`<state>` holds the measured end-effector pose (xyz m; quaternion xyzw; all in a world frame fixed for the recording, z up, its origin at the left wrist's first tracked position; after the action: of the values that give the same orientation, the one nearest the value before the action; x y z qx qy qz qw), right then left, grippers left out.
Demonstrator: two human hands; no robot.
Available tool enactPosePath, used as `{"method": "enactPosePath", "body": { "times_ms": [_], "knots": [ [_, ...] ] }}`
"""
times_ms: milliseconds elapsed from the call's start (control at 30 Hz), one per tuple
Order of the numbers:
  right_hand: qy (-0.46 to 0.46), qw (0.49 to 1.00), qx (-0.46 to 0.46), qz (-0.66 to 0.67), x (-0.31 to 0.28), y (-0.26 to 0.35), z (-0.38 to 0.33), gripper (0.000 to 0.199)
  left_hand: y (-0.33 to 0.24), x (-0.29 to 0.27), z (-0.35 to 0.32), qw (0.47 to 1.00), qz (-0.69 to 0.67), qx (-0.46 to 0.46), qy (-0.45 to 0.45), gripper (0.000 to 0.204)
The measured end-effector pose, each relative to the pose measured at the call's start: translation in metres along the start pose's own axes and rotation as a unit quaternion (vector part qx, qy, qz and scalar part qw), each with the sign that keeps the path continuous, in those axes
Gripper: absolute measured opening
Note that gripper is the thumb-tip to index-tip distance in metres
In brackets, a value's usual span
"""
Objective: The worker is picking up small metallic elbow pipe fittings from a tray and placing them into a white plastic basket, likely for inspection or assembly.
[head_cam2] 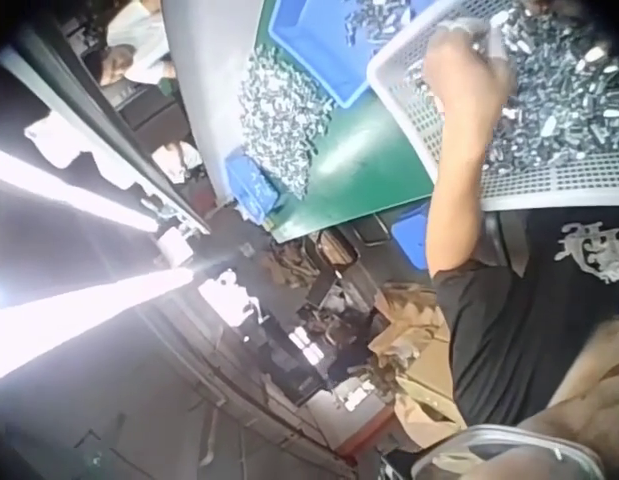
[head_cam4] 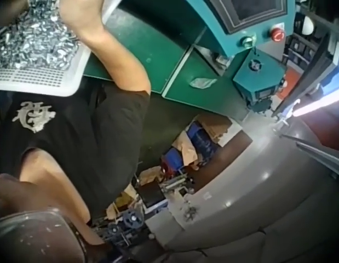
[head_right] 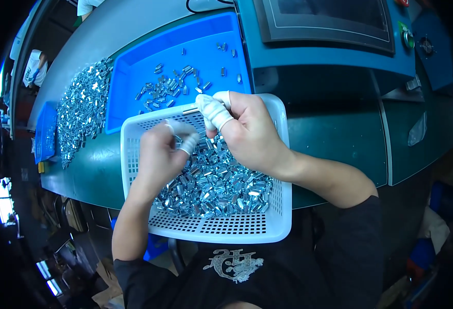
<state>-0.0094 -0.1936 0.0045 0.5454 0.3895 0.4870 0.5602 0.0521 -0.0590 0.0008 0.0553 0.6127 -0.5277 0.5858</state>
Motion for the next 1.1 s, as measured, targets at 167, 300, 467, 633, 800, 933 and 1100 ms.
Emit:
{"method": "enactPosePath", "body": {
  "times_ms": [167,300,467,633,800,933,1100],
  "knots": [
    [0.004,1.000,0.006,0.019,0.003,-0.001,0.001,0.030,-0.001,0.028,-0.011,0.983,0.150,-0.003,0.103,0.018],
    [0.013,1.000,0.018,0.019,0.005,0.002,0.001,0.030,-0.001,0.023,-0.006,0.987,0.068,-0.063,0.129,0.016],
    [-0.010,1.000,0.028,0.006,0.003,0.001,-0.003,0.030,0.008,0.004,-0.007,0.941,-0.301,-0.153,0.032,0.016],
    [0.014,1.000,0.013,-0.002,0.009,0.007,-0.004,0.029,0.005,-0.013,-0.008,0.860,-0.494,-0.117,-0.044,0.021],
    [0.054,0.998,0.031,-0.025,0.013,0.000,-0.007,0.028,0.003,0.000,-0.012,0.858,-0.496,-0.137,0.012,0.016],
    [0.088,0.994,0.064,-0.030,0.017,-0.004,-0.009,0.029,0.005,0.004,-0.013,0.830,-0.535,-0.152,0.037,0.015],
    [0.099,0.990,0.102,0.006,0.018,-0.008,-0.009,0.030,-0.006,-0.006,-0.011,0.889,-0.453,-0.068,0.002,0.018]
  ]
}}
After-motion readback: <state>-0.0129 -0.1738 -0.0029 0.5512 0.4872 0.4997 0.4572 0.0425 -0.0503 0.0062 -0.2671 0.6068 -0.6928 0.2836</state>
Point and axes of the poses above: each hand's wrist, its own z-axis towards the middle knuckle, its own x-axis out of the palm, y = z × x, the point moved 7 cm from there along z, towards the middle knuckle, and after that the axes turned 1 degree about x, right-handed, at the moved point
